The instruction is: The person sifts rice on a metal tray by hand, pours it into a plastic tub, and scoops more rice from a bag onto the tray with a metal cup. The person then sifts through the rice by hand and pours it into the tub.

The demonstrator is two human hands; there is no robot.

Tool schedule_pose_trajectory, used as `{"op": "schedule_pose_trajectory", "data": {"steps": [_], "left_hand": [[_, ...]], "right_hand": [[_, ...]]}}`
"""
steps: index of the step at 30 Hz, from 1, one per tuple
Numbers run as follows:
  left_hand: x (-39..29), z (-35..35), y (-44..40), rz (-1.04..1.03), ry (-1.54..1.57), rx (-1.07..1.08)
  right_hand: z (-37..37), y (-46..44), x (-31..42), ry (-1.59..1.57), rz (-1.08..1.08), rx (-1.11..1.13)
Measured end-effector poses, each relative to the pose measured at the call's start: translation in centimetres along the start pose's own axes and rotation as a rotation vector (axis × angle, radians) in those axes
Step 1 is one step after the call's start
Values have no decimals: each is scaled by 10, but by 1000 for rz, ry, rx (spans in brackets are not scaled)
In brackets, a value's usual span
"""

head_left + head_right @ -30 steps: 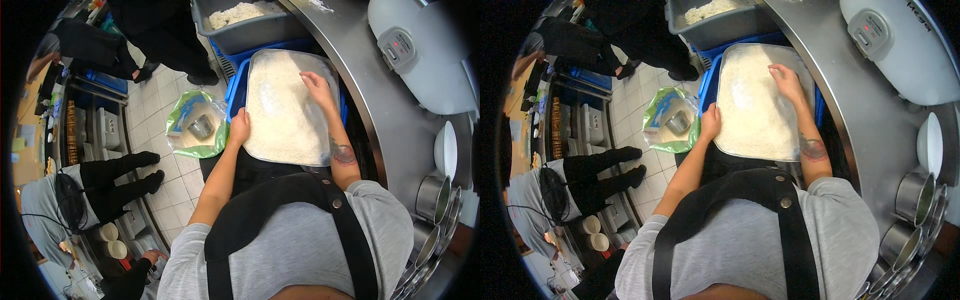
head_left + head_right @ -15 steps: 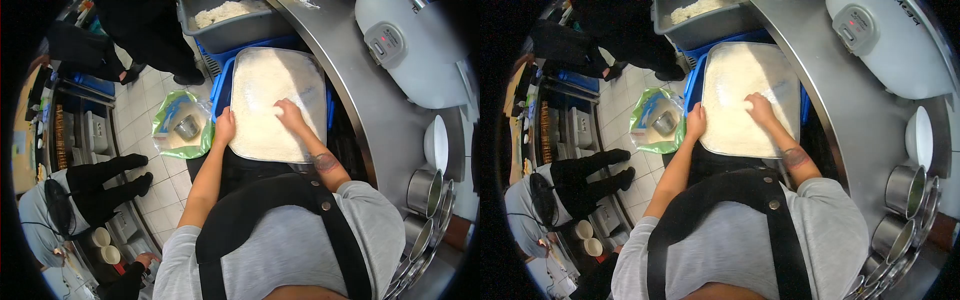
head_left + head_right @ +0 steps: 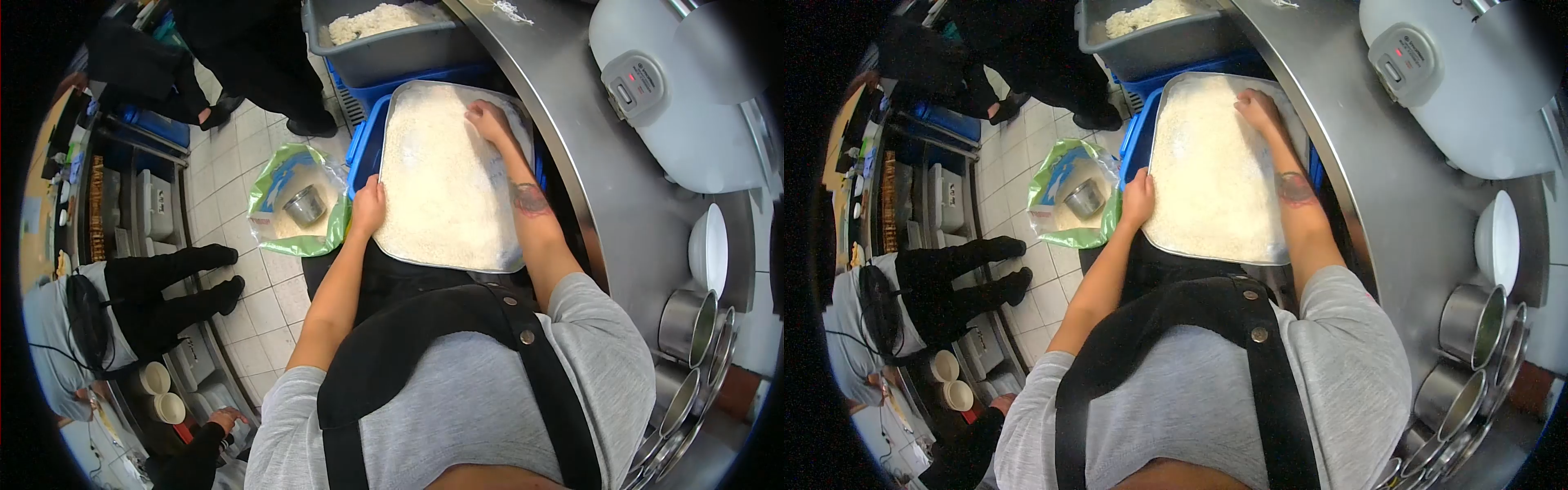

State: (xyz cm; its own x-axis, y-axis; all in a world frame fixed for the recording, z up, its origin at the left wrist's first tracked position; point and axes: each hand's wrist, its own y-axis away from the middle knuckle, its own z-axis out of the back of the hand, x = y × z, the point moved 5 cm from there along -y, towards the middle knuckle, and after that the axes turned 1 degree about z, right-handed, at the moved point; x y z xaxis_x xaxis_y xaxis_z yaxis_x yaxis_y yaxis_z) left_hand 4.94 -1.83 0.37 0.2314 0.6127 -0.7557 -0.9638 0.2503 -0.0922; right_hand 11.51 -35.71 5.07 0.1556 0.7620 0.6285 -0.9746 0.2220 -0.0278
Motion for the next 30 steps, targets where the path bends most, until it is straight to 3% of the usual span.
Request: {"op": "schedule_pose_trajectory", "data": {"steps": [2, 6, 9, 12, 13, 16, 23, 26, 29, 30], "left_hand": [[2, -1, 0, -6, -5, -3], [0, 0, 0, -20, 9, -12], [-4, 3, 1, -17, 34, -8], [-7, 5, 1, -9, 48, 4], [-5, 4, 1, -6, 48, 7], [2, 0, 0, -11, 32, -16], [-2, 3, 0, 1, 14, -10], [1, 1, -1, -18, 39, -23], [0, 1, -1, -3, 44, 5], [-1, 2, -1, 2, 43, 9]], "right_hand": [[-20, 11, -4, -10, 0, -88], [-37, 73, 53, 255, 185, -193], [-64, 100, 62, 183, 351, 25], [-67, 97, 54, 102, 205, 313], [-56, 93, 57, 80, 265, 235], [-26, 66, 58, -277, -310, 443], [2, -14, 74, -205, 234, 365], [-29, -61, 44, -338, 207, 411], [-42, -72, 38, -168, 94, 245], [-49, -70, 36, -111, 159, 154]]}}
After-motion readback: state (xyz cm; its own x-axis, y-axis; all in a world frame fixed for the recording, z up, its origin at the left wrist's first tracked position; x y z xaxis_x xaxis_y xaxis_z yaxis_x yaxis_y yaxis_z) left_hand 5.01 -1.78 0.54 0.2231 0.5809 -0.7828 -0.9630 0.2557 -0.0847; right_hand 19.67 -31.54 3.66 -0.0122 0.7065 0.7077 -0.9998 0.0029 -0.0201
